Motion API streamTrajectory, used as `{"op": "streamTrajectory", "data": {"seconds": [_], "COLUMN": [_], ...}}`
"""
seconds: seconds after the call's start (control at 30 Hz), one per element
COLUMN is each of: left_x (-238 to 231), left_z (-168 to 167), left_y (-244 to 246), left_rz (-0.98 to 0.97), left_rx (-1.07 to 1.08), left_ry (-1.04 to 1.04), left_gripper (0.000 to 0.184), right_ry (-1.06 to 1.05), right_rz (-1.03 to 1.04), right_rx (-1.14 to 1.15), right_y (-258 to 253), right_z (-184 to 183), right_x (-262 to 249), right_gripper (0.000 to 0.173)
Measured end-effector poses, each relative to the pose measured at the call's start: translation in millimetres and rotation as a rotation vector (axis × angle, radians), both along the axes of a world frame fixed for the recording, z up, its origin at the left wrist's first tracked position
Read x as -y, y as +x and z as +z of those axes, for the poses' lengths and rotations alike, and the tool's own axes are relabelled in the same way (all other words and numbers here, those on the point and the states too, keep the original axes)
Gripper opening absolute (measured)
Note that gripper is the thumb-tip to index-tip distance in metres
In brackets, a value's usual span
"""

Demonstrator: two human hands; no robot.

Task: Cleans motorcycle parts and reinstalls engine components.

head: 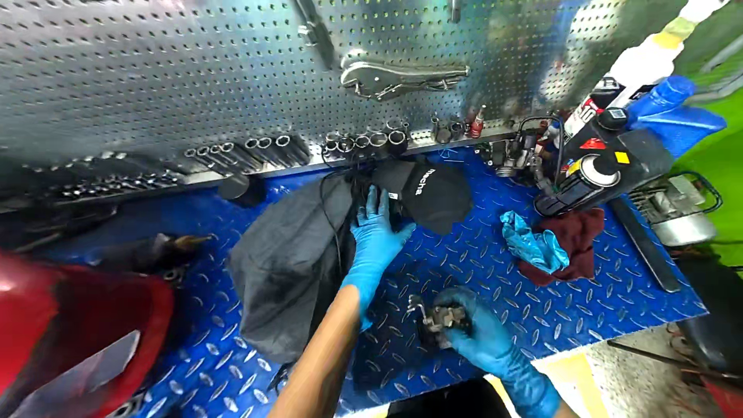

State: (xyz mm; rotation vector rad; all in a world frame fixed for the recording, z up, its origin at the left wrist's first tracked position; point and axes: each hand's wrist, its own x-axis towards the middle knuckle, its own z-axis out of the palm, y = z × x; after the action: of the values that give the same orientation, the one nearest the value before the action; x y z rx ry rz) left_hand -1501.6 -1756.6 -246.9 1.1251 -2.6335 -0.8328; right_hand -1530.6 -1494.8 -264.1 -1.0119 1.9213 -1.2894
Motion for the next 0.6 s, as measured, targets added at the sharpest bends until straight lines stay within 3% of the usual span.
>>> {"op": "streamTrajectory", "data": {"seconds": [0.07, 0.13, 0.2, 0.27, 0.4, 0.5, 0.6], "left_x": [-11.9, -32.7, -57.3, -79.1, -106.9, -107.5, -97.4], "left_z": [14.0, 19.8, 17.9, 11.5, -8.5, -14.6, -9.1], "left_y": [33.1, 70.8, 107.9, 133.9, 151.5, 147.8, 140.7], "left_rz": [-0.031, -0.048, -0.108, -0.217, -0.264, -0.261, -0.279], "left_rx": [-0.139, -0.284, -0.358, -0.367, -0.281, -0.279, -0.327], "left_ry": [0.121, 0.162, 0.187, 0.256, 0.290, 0.235, 0.176], "left_gripper": [0.070, 0.058, 0.065, 0.085, 0.093, 0.083, 0.073], "right_ry": [0.003, 0.044, 0.087, 0.102, 0.297, 0.501, 0.515], "right_rz": [-0.015, -0.020, -0.028, -0.097, -0.417, -0.453, -0.402], "right_rx": [-0.167, -0.246, -0.273, -0.375, -0.788, -0.802, -0.840], "right_y": [1.6, 2.5, 3.4, -4.4, -59.1, -105.5, -133.2], "right_z": [-3.5, 0.0, 7.1, 11.4, 11.6, 4.0, -7.7], "right_x": [3.7, 0.2, -11.2, -31.9, -62.2, -61.4, -67.8], "right_gripper": [0.039, 0.046, 0.064, 0.074, 0.057, 0.060, 0.040]}}
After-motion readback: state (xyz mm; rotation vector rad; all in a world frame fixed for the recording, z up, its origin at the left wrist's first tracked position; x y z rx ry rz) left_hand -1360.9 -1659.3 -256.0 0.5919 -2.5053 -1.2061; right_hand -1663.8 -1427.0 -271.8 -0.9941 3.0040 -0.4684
